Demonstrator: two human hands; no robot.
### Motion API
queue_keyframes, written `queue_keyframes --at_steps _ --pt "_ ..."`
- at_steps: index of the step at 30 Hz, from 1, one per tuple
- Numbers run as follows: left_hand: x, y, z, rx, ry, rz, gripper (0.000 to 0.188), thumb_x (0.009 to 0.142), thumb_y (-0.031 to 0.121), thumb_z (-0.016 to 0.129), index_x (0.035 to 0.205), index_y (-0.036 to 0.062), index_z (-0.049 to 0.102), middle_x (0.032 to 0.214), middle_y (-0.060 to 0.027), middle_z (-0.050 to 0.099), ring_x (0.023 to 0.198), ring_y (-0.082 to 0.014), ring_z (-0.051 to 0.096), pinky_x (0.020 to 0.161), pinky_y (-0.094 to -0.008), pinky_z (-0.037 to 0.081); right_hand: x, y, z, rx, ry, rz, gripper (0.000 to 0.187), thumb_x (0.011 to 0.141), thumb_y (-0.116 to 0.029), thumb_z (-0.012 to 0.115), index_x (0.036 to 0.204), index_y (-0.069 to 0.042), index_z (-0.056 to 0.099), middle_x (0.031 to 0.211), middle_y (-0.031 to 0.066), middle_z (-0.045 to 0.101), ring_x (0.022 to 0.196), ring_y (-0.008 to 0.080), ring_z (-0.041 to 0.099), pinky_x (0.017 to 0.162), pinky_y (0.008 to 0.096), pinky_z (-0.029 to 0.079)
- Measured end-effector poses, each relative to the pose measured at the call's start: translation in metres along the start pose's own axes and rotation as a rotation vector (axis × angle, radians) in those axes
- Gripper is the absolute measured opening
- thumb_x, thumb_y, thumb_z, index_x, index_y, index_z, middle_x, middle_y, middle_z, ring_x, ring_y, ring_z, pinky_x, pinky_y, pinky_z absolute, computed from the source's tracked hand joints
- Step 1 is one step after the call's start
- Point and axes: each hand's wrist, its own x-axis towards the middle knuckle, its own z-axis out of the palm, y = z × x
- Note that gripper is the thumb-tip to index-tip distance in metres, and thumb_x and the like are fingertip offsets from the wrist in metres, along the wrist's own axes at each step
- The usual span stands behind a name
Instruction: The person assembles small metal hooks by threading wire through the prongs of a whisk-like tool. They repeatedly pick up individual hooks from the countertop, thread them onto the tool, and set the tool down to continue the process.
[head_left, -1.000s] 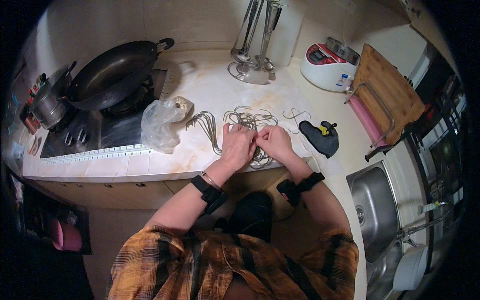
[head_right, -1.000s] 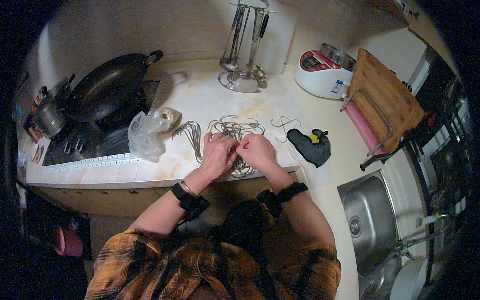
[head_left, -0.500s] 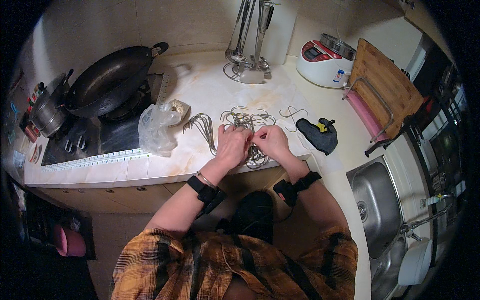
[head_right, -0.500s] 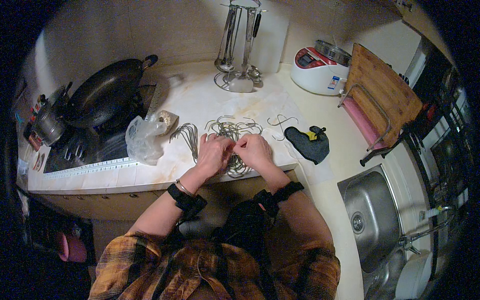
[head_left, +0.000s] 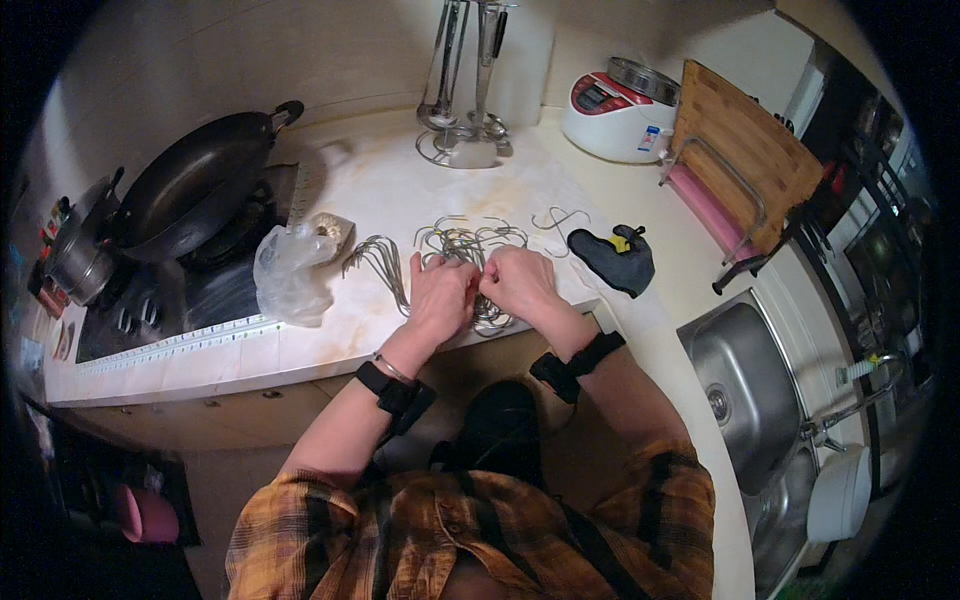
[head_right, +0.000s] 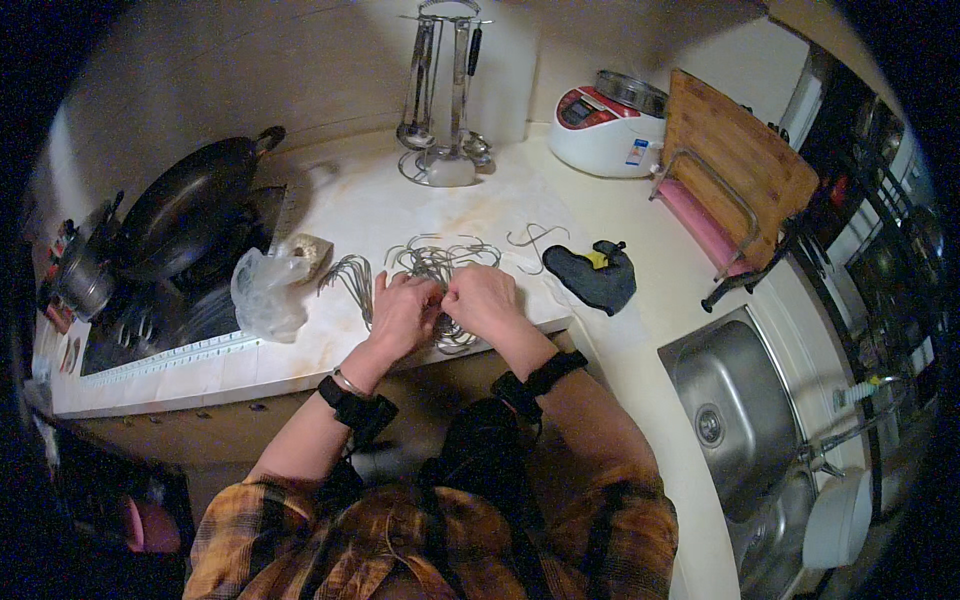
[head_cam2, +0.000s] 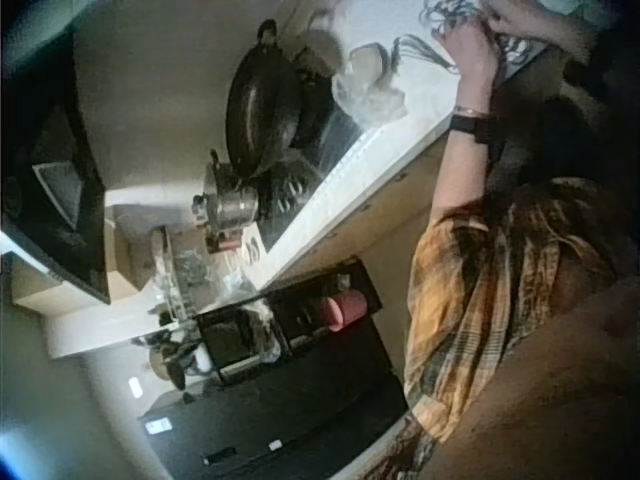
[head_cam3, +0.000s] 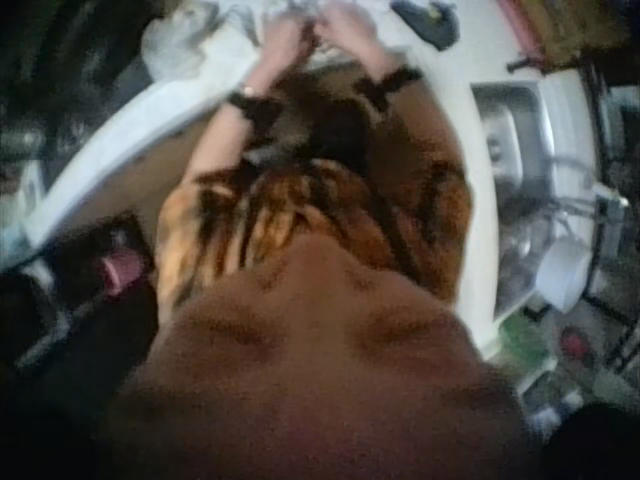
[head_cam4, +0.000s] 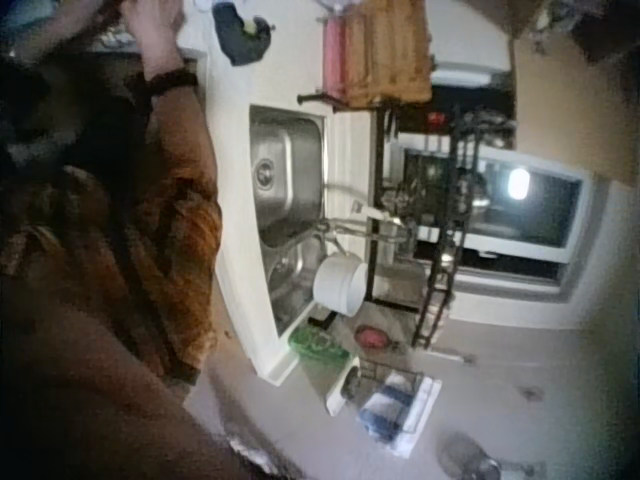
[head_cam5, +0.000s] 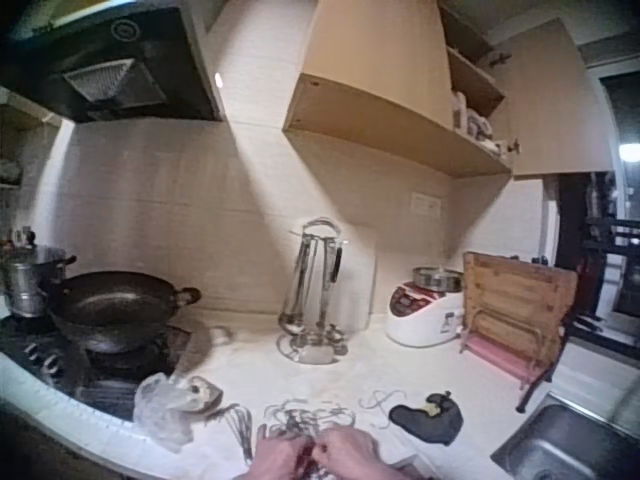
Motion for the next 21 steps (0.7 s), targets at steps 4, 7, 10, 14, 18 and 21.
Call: queue_keyframes --at_steps 4,7,10,14,18,21 --pt "0.000 0.001 0.001 0.069 -0.080 -0.096 0.015 0.073 0.015 0.065 0.087 0.0118 0.063 0.082 -0.0071 0.065 0.091 -0.0286 0.059 0.091 -0.0511 0.036 -0.001 -0.002 0.006 0.109 -0.011 0.047 0.012 0.074 -0.020 0.062 0.078 -0.009 0.065 0.077 0.0141 0.066 0.074 0.0348 0.064 0.065 0.0452 0.050" --pt "0.001 0.002 0.003 0.015 -0.031 -0.105 0.012 0.074 0.015 0.065 0.084 0.0090 0.063 0.078 -0.0086 0.064 0.089 -0.0300 0.059 0.091 -0.0503 0.036 -0.001 0.000 0.005 0.092 0.017 -0.147 0.013 0.075 -0.021 0.063 0.079 -0.009 0.064 0.076 0.0143 0.067 0.072 0.0342 0.065 0.064 0.0447 0.050" --pt "0.002 0.000 0.000 0.003 -0.092 -0.095 0.008 0.072 0.015 0.065 0.078 0.0103 0.063 0.078 -0.0073 0.064 0.088 -0.0291 0.059 0.091 -0.0521 0.036 0.000 0.004 0.003 0.099 -0.005 -0.089 0.014 0.075 -0.022 0.064 0.079 -0.009 0.063 0.073 0.0140 0.066 0.070 0.0336 0.064 0.063 0.0445 0.050" --pt "0.000 0.004 -0.006 0.002 -0.053 -0.038 0.008 0.075 0.013 0.060 0.079 0.0101 0.066 0.080 -0.0095 0.065 0.087 -0.0289 0.058 0.090 -0.0495 0.035 0.006 0.010 0.006 0.152 0.072 0.143 0.016 0.076 -0.024 0.064 0.078 -0.008 0.065 0.071 0.0129 0.066 0.067 0.0324 0.064 0.063 0.0423 0.050" --pt "0.001 0.006 -0.007 -0.012 -0.074 -0.119 0.009 0.074 0.017 0.061 0.078 0.0092 0.065 0.079 -0.0109 0.065 0.088 -0.0293 0.058 0.091 -0.0509 0.035 0.011 0.019 0.016 0.257 0.061 0.133 0.024 0.081 -0.028 0.063 0.075 -0.004 0.065 0.070 0.0126 0.066 0.066 0.0306 0.064 0.062 0.0413 0.049" --pt "0.003 0.005 -0.003 -0.043 -0.003 -0.153 0.009 0.074 0.016 0.063 0.076 0.0082 0.062 0.074 -0.0112 0.064 0.085 -0.0310 0.060 0.089 -0.0521 0.036 0.015 0.027 0.021 0.363 0.055 0.083 0.030 0.085 -0.030 0.059 0.072 -0.003 0.064 0.067 0.0113 0.066 0.066 0.0293 0.065 0.062 0.0399 0.049"
